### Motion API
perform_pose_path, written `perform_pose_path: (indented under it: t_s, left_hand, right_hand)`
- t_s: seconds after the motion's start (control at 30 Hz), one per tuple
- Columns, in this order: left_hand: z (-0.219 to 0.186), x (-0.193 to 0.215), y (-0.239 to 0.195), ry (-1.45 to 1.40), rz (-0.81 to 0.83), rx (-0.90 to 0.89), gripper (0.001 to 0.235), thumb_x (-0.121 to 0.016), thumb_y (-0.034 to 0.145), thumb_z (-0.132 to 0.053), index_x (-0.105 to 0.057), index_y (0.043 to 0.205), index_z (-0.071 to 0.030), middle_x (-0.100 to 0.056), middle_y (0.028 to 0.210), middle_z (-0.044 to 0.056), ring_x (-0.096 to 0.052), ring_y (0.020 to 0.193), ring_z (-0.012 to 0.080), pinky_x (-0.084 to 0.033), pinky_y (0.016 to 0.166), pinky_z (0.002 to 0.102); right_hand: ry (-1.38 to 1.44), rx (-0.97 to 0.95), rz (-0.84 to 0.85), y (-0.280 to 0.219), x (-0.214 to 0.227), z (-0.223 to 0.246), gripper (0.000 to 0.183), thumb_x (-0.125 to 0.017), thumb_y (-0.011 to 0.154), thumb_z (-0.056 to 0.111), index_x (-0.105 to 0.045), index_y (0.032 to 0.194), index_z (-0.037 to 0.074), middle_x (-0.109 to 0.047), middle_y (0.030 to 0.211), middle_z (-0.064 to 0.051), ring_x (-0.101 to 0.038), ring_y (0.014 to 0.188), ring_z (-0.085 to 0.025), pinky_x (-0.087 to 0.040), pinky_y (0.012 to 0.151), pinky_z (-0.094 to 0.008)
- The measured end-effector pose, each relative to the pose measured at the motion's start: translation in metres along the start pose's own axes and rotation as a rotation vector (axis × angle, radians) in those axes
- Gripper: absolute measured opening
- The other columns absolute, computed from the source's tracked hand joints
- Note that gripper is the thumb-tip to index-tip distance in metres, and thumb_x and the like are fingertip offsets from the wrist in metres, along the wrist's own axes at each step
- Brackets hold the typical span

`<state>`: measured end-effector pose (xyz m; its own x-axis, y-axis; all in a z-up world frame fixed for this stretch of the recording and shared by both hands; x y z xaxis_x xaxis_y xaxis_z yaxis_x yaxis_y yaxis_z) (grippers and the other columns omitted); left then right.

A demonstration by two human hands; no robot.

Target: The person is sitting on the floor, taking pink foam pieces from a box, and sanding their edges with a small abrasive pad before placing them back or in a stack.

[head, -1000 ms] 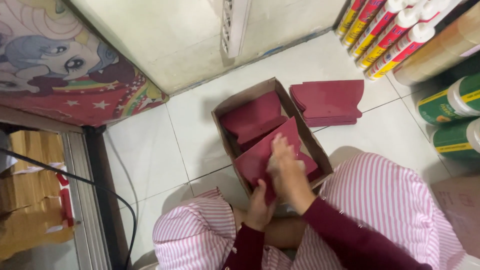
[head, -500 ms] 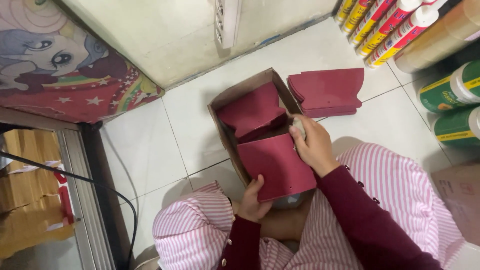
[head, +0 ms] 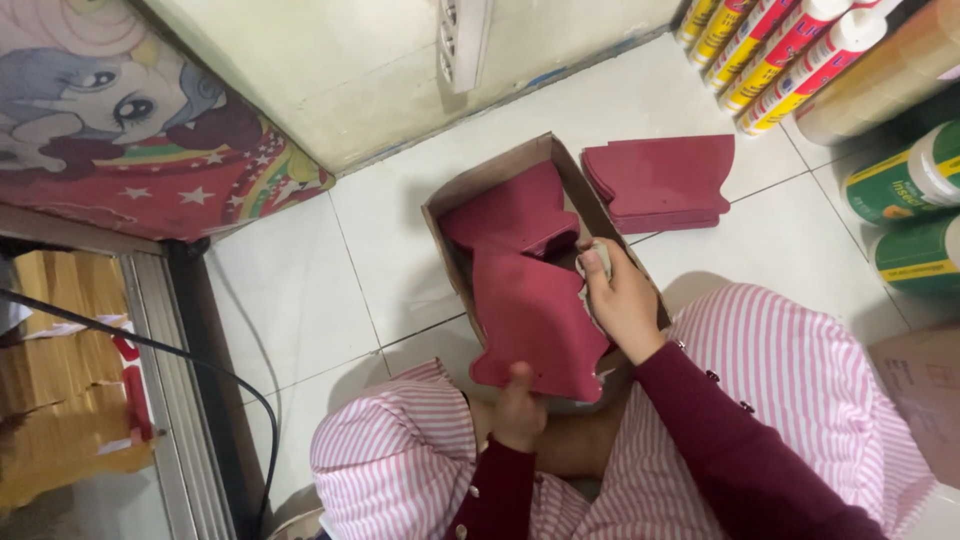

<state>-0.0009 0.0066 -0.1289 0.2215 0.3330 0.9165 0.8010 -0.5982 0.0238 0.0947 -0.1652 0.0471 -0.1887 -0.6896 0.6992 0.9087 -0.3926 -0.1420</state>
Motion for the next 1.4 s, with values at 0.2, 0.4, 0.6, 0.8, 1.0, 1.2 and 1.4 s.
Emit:
perform_pose_path:
  t_s: [0.2,0.4,0.6,0.8,1.0,1.2,1.4]
  left_hand:
    - [-0.021,0.06,0.053,-2.148,-0.365,0.473,0.067,-0.016,0.081,-0.058,-0.027,0.133,-0.016,-0.042,0.126,0.003,-0.042,0.114,0.0215,-0.027,0.102,0.041]
    - [-0.013,0.071,0.068,-2.216,-0.217,0.61,0.071,-0.02,0.08,-0.063,-0.033,0.131,-0.016,-0.043,0.128,0.007,-0.044,0.113,0.0241,-0.031,0.099,0.042]
    - [-0.028,0.068,0.07,-2.194,-0.018,0.606,0.064,-0.029,0.083,-0.056,-0.037,0.129,-0.013,-0.048,0.122,0.012,-0.05,0.107,0.0257,-0.036,0.096,0.042]
    - [-0.025,0.064,0.065,-2.168,-0.026,0.662,0.063,-0.037,0.08,-0.057,-0.043,0.122,-0.01,-0.052,0.112,0.011,-0.05,0.1,0.0214,-0.036,0.095,0.039]
    - [-0.028,0.075,0.061,-2.268,-0.135,0.757,0.068,-0.031,0.077,-0.064,-0.041,0.125,-0.016,-0.046,0.122,0.006,-0.043,0.111,0.0218,-0.029,0.101,0.04]
    - [-0.01,0.06,0.056,-2.276,-0.318,0.856,0.067,-0.028,0.079,-0.063,-0.041,0.127,-0.018,-0.046,0.123,0.001,-0.045,0.11,0.0194,-0.031,0.1,0.036]
    - [-0.021,0.038,0.055,-2.135,-0.042,0.713,0.069,-0.025,0.079,-0.064,-0.044,0.124,-0.016,-0.048,0.122,0.011,-0.046,0.11,0.0256,-0.033,0.098,0.044]
  right_hand:
    - [0.036,0.45,0.052,-0.033,-0.055,0.004,0.043,-0.04,0.086,0.011,-0.036,0.128,0.0,-0.045,0.122,-0.024,-0.038,0.115,-0.039,-0.013,0.099,-0.054]
    - [0.03,0.824,0.276,-0.064,-0.091,0.032,0.056,-0.031,0.088,0.038,-0.024,0.135,0.008,-0.02,0.141,-0.013,-0.015,0.128,-0.036,-0.011,0.1,-0.049]
    - [-0.092,0.81,-0.085,-0.01,-0.054,0.023,0.053,-0.04,0.086,0.032,-0.029,0.135,0.014,-0.022,0.141,-0.015,-0.015,0.13,-0.036,-0.002,0.101,-0.055]
    - [0.102,0.585,-0.187,0.0,-0.035,0.015,0.061,-0.041,0.088,0.035,-0.019,0.136,0.004,-0.019,0.14,-0.019,-0.018,0.129,-0.036,-0.004,0.101,-0.054]
    - [-0.005,0.73,-0.136,-0.042,-0.06,0.03,0.059,-0.052,0.083,0.021,-0.028,0.132,-0.002,-0.02,0.138,-0.024,-0.014,0.128,-0.038,-0.006,0.105,-0.043]
    - [-0.058,0.927,-0.057,-0.06,-0.075,0.039,0.054,-0.03,0.087,0.045,-0.034,0.132,0.017,-0.024,0.139,-0.016,-0.023,0.128,-0.035,-0.011,0.103,-0.048]
    - [-0.224,0.793,-0.172,-0.021,-0.042,0.034,0.052,-0.044,0.081,0.041,-0.037,0.131,0.028,-0.024,0.141,-0.009,-0.021,0.129,-0.033,-0.009,0.1,-0.058]
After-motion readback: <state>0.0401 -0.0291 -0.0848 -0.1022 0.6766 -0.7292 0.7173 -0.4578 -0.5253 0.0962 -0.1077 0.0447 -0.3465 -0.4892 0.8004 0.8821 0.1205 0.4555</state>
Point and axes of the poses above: each hand's wrist, its own y-axis towards the middle knuckle, its own x-axis out of the back of the hand, z = x × y, the point moved 7 cm from there along y, towards the middle knuckle
